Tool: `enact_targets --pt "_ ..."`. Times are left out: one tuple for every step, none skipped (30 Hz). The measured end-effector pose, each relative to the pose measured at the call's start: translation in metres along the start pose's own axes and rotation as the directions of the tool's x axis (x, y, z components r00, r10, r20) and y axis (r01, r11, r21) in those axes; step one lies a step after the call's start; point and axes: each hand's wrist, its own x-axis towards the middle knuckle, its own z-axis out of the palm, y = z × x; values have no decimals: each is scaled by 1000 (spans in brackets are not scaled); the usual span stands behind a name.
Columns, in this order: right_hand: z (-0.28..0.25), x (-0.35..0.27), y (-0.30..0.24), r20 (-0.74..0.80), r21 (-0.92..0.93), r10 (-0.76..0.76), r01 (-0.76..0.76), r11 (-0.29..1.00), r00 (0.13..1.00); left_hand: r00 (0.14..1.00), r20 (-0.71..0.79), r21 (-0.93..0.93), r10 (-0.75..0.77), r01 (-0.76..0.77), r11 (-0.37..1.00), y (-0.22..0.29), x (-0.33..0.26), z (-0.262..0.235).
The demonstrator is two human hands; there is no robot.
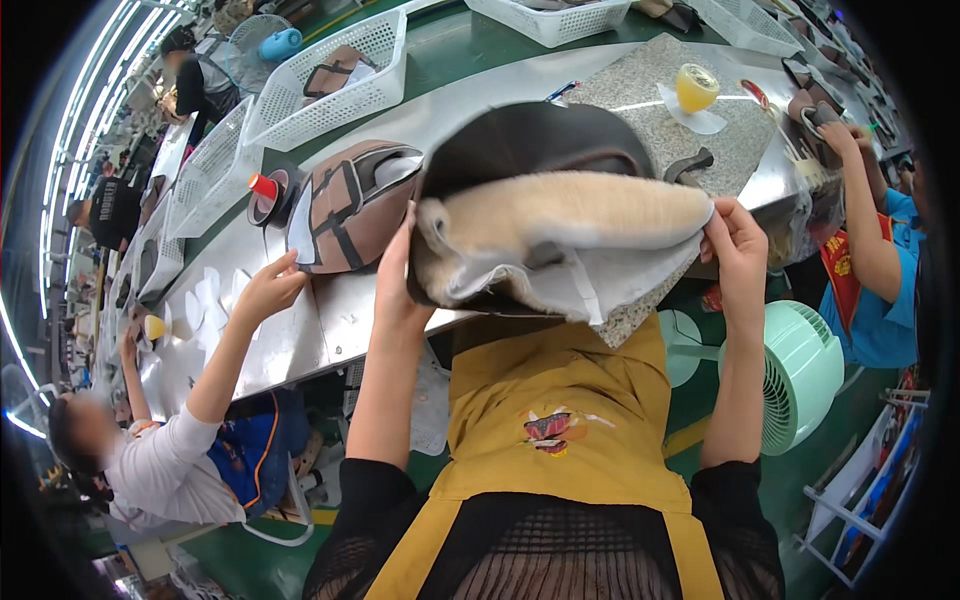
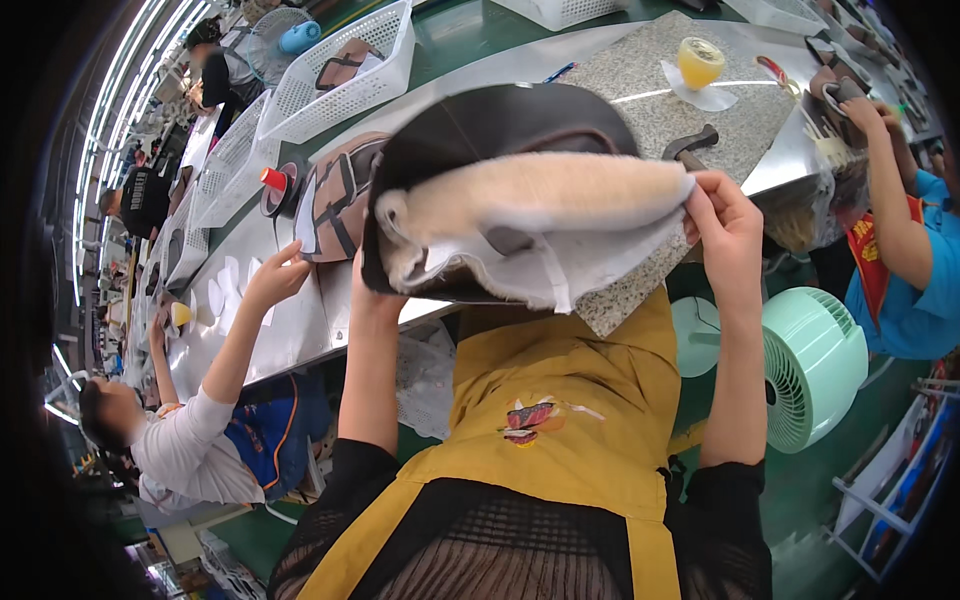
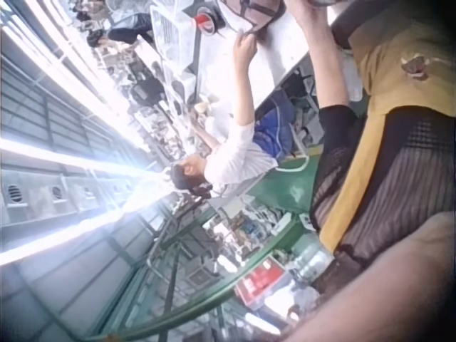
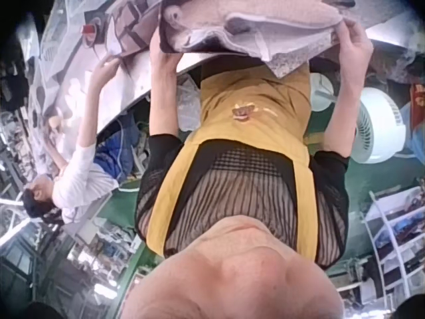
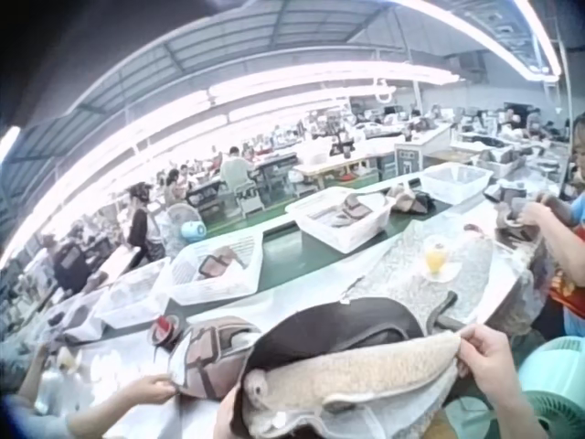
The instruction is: The person applies glue to a shoe upper and uses a hammer to secure a strap or insole piece. They repeatedly tap the area with the hammer, then flip the shoe and continue gluing and hammering on different sections. The work is performed at a bench with other workers visible in the background.
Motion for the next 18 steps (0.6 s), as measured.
enact_targets --pt "-6 -4 9 4 10 66 -66 998 998 1000 18 -3 -25 25 1000 -1 -7 2" --pt "-12 -10 14 8 14 136 -137 991 991 998 37 -8 -54 55 998 -3 -13 3" --pt "-18 -15 20 24 42 175 -176 984 984 985 130 -85 -116 128 988 -4 -11 -7" --pt "-24 -21 26 38 69 213 -215 974 976 977 147 -118 -157 175 977 -6 -12 -9" --pt "-30 -28 31 47 94 255 -259 961 966 966 163 -150 -202 227 962 -7 -13 -6" --pt "-35 -34 34 35 89 276 -278 957 961 967 100 -145 -236 249 958 -9 -18 0" --pt "-40 -42 36 20 84 295 -296 951 955 962 39 -140 -270 273 952 -10 -23 8" --pt "-44 -48 38 10 82 313 -313 946 950 929 183 -103 -321 343 934 -10 -24 11" --pt "-53 -54 40 65 71 337 -341 937 939 872 322 -59 -368 406 912 -9 -22 13" --pt "-58 -62 38 36 14 326 -326 945 945 840 347 -34 -418 456 889 -10 -20 15" --pt "-57 -69 27 10 -42 316 -315 948 949 805 367 -3 -466 502 865 -10 -17 16" --pt "-56 -76 17 -16 -98 308 -308 946 951 767 386 30 -512 545 838 -11 -14 17" --pt "-55 -81 8 -36 -149 216 -219 964 976 786 395 40 -475 502 864 -13 -17 20" --pt "-54 -89 -1 -67 -150 135 -144 978 989 799 408 58 -441 460 886 -13 -20 26" --pt "-51 -96 -12 -76 -212 58 -73 975 995 805 388 59 -448 463 884 -14 -20 29" --pt "-47 -102 -24 -79 -275 -19 -4 961 997 811 366 57 -455 469 881 -16 -21 32" --pt "-41 -108 -37 -61 -374 -119 88 923 991 818 346 56 -460 472 880 -16 -23 35" --pt "-32 -115 -49 -32 -462 -217 178 869 976 794 388 42 -467 491 870 -17 -20 32"
